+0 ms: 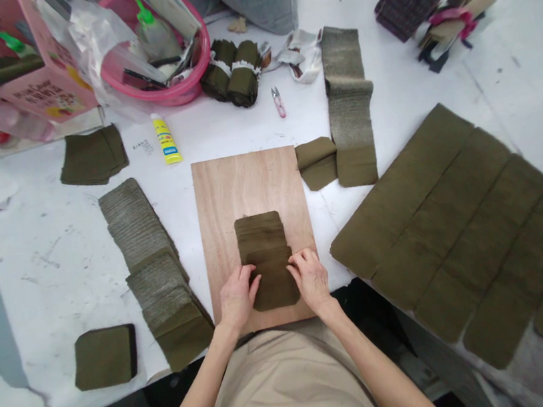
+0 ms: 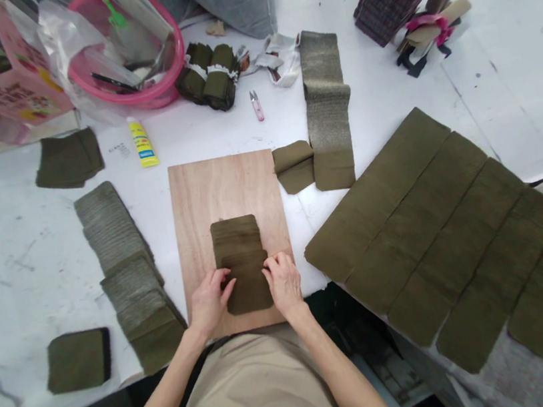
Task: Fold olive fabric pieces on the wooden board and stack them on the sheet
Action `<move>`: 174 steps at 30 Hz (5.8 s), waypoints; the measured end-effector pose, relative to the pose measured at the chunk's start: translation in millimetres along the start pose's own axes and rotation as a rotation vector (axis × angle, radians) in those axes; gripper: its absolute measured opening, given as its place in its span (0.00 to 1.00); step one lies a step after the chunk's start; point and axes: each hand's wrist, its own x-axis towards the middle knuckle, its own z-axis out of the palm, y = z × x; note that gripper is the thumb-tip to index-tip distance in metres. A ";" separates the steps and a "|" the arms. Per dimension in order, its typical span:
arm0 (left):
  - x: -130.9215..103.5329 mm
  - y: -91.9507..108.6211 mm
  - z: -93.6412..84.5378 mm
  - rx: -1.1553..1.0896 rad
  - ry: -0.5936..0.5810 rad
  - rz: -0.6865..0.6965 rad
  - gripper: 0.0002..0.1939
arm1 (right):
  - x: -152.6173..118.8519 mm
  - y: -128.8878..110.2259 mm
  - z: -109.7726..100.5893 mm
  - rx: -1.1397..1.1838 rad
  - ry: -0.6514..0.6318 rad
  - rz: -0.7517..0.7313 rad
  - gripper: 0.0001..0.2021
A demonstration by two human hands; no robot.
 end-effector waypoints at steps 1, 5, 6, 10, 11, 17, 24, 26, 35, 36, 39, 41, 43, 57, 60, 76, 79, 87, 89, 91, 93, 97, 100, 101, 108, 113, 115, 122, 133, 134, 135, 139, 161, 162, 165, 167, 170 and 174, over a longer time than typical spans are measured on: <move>0.4 0.1 -0.5 -0.004 -0.005 -0.008 0.10 | 0.8 0.2 -0.5 0.014 0.000 0.001 0.03; 2.0 1.0 -4.4 -0.036 -0.030 -0.014 0.09 | 3.4 -1.0 -2.3 0.028 0.007 -0.003 0.05; 2.4 1.2 -5.2 -0.042 -0.032 -0.014 0.09 | 3.7 -1.5 -2.6 0.012 0.005 -0.004 0.05; 2.9 1.0 -5.4 -0.053 -0.025 -0.017 0.09 | 5.6 -1.7 -5.4 -0.019 -0.025 -0.011 0.02; 2.9 0.7 -4.8 -0.055 -0.023 -0.017 0.09 | 6.7 -1.6 -6.7 -0.008 -0.029 -0.011 0.02; 6.6 -0.6 -6.4 -0.049 -0.014 0.006 0.09 | 21.3 -4.0 -11.3 0.020 0.010 0.000 0.12; 25.6 2.1 -19.4 0.080 0.011 0.124 0.08 | 31.8 -5.4 -4.8 -0.060 -0.016 0.008 0.11; 32.7 1.3 -22.6 0.098 -0.014 0.196 0.13 | 31.2 -4.6 -4.5 -0.062 -0.018 -0.009 0.09; 51.9 -0.4 -30.3 0.132 -0.131 0.247 0.19 | 20.3 -1.7 -3.0 0.036 0.025 -0.057 0.07; 52.4 0.2 -31.0 0.125 -0.141 0.253 0.17 | 19.2 -1.6 -2.6 0.049 0.030 -0.056 0.07; 51.9 2.2 -33.7 0.074 -0.174 0.239 0.11 | 15.7 -1.4 -1.6 0.114 0.036 -0.059 0.06; 50.1 2.6 -35.0 0.036 -0.197 0.193 0.06 | 13.6 -0.9 -1.2 0.171 0.024 -0.038 0.06; 47.3 1.4 -34.6 -0.019 -0.225 0.106 0.02 | 12.6 -0.2 -0.6 0.220 0.001 0.006 0.05; 45.4 -19.6 -8.1 -0.716 0.024 -0.345 0.13 | 29.8 -18.5 0.0 0.238 -0.009 0.162 0.09; 46.5 -18.5 -8.1 -0.686 0.071 -0.350 0.13 | 30.4 -20.6 1.6 0.161 -0.010 0.151 0.10; 46.3 -15.8 -3.2 -0.690 0.209 -0.376 0.15 | 33.5 -24.1 2.9 0.082 -0.001 0.193 0.12; 46.2 -17.2 -1.9 -0.679 0.209 -0.374 0.14 | 34.5 -25.3 2.4 0.071 -0.002 0.202 0.12; 46.1 -18.1 -2.3 -0.670 0.200 -0.374 0.14 | 37.7 -24.3 5.0 0.082 0.006 0.208 0.12; 46.1 -17.9 -2.4 -0.675 0.195 -0.376 0.14 | 38.0 -23.5 5.4 0.088 0.006 0.205 0.12; 46.0 -18.0 -2.0 -0.687 0.197 -0.376 0.14 | 38.0 -22.8 5.8 0.092 0.008 0.202 0.11; 45.8 -18.6 -1.1 -0.696 0.202 -0.377 0.14 | 37.8 -22.2 6.3 0.095 0.012 0.196 0.11; 45.5 -19.7 0.0 -0.703 0.209 -0.384 0.14 | 37.2 -21.6 7.1 0.110 0.022 0.179 0.11; 45.7 -19.6 -0.2 -0.722 0.210 -0.383 0.14 | 37.1 -21.8 6.8 0.128 0.027 0.177 0.11; 45.8 -19.6 -0.3 -0.732 0.210 -0.383 0.14 | 37.1 -21.9 6.5 0.130 0.027 0.181 0.11; 45.8 -20.2 0.3 -0.729 0.218 -0.377 0.14 | 38.2 -21.8 6.3 0.130 0.019 0.190 0.11; 45.8 -19.4 -0.2 -0.696 0.220 -0.369 0.14 | 38.9 -23.3 7.0 0.121 0.018 0.210 0.11; 46.0 -18.9 -0.9 -0.691 0.214 -0.368 0.14 | 39.4 -24.7 5.1 0.129 0.031 0.196 0.12; 45.7 -17.4 -2.7 -0.631 0.197 -0.351 0.13 | 42.6 -26.3 -3.0 0.138 0.044 0.126 0.12; 44.1 -12.0 -7.6 -0.332 0.207 -0.220 0.12 | 54.6 -22.2 -8.8 0.086 -0.031 0.102 0.06; 44.2 -10.4 -10.0 -0.274 0.213 -0.181 0.12 | 55.1 -22.7 -9.9 0.081 -0.042 0.090 0.05; 44.6 -8.6 -12.7 -0.212 0.218 -0.138 0.12 | 55.2 -23.1 -10.6 0.078 -0.050 0.077 0.04; 50.2 -4.2 -22.6 -0.001 0.204 0.075 0.18 | 51.1 -23.1 -9.5 0.062 -0.025 -0.013 0.05; 83.2 -9.1 -48.9 0.022 -0.178 0.327 0.05 | 32.3 -15.6 0.9 0.448 -0.011 0.118 0.22; 81.3 -10.1 -48.4 -0.018 -0.194 0.293 0.05 | 32.2 -16.0 1.7 0.403 -0.011 0.115 0.23; 73.5 -13.9 -43.7 -0.135 -0.208 0.124 0.02 | 31.9 -17.4 5.8 0.278 0.011 0.095 0.24; 68.5 -17.5 -38.0 -0.212 -0.181 0.006 0.05 | 32.0 -18.2 8.5 0.237 0.024 0.093 0.24; 63.2 -23.7 -26.9 -0.349 -0.140 -0.106 0.09 | 32.3 -19.3 10.2 0.214 0.024 0.096 0.26; 58.3 -28.8 -14.8 -0.491 -0.086 -0.204 0.10 | 33.3 -21.7 8.5 0.195 0.012 0.099 0.26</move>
